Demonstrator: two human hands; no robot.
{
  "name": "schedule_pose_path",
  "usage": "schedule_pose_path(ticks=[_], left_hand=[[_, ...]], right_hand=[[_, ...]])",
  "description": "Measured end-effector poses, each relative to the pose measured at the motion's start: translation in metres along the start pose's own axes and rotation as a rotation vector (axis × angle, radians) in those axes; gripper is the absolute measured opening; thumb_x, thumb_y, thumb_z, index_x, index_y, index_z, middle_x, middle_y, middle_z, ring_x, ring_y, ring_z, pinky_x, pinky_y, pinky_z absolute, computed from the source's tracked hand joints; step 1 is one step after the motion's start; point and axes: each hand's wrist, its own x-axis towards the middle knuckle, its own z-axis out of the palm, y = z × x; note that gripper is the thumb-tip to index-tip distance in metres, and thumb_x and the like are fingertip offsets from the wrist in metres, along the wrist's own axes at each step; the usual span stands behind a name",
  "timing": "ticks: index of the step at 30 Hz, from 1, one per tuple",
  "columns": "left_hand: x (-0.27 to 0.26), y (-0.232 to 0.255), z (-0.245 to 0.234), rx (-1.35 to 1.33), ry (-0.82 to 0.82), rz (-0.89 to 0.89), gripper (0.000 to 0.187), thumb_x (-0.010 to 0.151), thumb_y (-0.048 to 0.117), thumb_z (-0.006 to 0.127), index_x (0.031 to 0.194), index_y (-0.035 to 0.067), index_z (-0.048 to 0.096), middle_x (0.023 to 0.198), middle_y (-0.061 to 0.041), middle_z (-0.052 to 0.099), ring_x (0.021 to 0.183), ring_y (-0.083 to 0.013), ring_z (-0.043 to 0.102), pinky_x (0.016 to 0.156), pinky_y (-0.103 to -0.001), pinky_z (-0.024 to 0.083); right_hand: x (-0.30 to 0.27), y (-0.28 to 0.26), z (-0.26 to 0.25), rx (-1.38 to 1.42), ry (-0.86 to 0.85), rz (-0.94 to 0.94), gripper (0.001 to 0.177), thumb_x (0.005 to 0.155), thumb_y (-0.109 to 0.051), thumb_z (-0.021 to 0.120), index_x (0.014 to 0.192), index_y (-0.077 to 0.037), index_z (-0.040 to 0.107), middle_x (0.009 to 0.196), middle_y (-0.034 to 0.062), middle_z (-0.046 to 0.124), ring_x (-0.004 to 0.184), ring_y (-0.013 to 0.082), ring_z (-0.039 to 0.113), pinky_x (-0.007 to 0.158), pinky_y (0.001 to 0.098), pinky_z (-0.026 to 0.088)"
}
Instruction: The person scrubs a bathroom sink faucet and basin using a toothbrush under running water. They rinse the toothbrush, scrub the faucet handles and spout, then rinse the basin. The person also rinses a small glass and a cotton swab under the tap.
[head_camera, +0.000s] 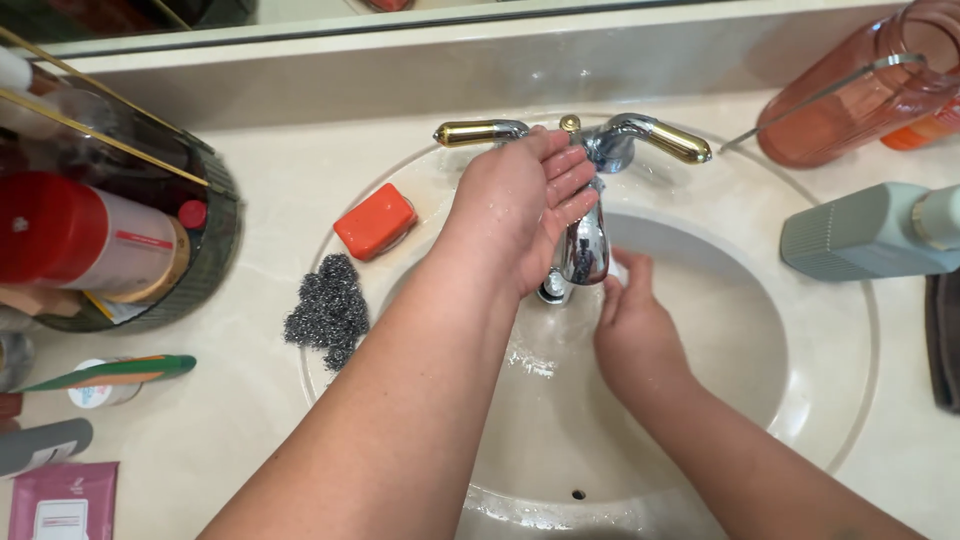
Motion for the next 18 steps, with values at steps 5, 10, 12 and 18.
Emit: schedule_pose_path(ticks=[5, 10, 12, 18], left_hand=[[-0.012, -0.001, -0.028, 0.016, 0.031, 0.023, 0.051, 0.1, 0.023, 0.043, 0.143, -0.003, 0.045, 0.139, -0.019, 0.057, 0.128, -0.0307, 0.058, 0.102, -0.043, 0.053], [-0.016, -0.034, -0.064, 0.236, 0.145, -0.029, 0.05, 0.097, 0.021, 0.047, 0.143, 0.004, 0.048, 0.134, -0.014, 0.061, 0.117, -0.0257, 0.061, 0.096, -0.04, 0.054], [-0.02, -0.05, -0.074, 0.363, 0.231, -0.124, 0.048, 0.092, 0.017, 0.052, 0.139, 0.009, 0.052, 0.127, -0.01, 0.064, 0.106, -0.0241, 0.062, 0.09, -0.039, 0.054], [-0.033, -0.074, -0.078, 0.716, 0.13, -0.277, 0.043, 0.097, 0.03, 0.053, 0.136, 0.012, 0.057, 0.112, -0.009, 0.067, 0.098, -0.0206, 0.062, 0.086, -0.033, 0.051]], right_hand=[[0.0, -0.009, -0.01, -0.085, -0.094, 0.084, 0.03, 0.108, -0.027, 0.038, 0.137, -0.017, 0.037, 0.073, 0.0259, 0.068, 0.067, 0.0464, 0.068, 0.064, 0.0576, 0.049], [-0.013, 0.005, 0.008, -0.112, -0.118, -0.048, 0.025, 0.108, -0.027, 0.043, 0.13, -0.015, 0.043, 0.076, 0.0214, 0.068, 0.071, 0.0436, 0.066, 0.067, 0.0557, 0.048], [-0.011, 0.012, 0.009, -0.018, 0.016, -0.299, 0.025, 0.103, -0.022, 0.051, 0.125, -0.011, 0.047, 0.088, 0.0214, 0.066, 0.072, 0.0418, 0.065, 0.063, 0.0521, 0.049], [0.002, -0.009, 0.009, 0.404, -0.14, 0.107, 0.025, 0.101, -0.023, 0.061, 0.122, -0.009, 0.063, 0.089, 0.0096, 0.063, 0.062, 0.0194, 0.054, 0.056, 0.0383, 0.046]])
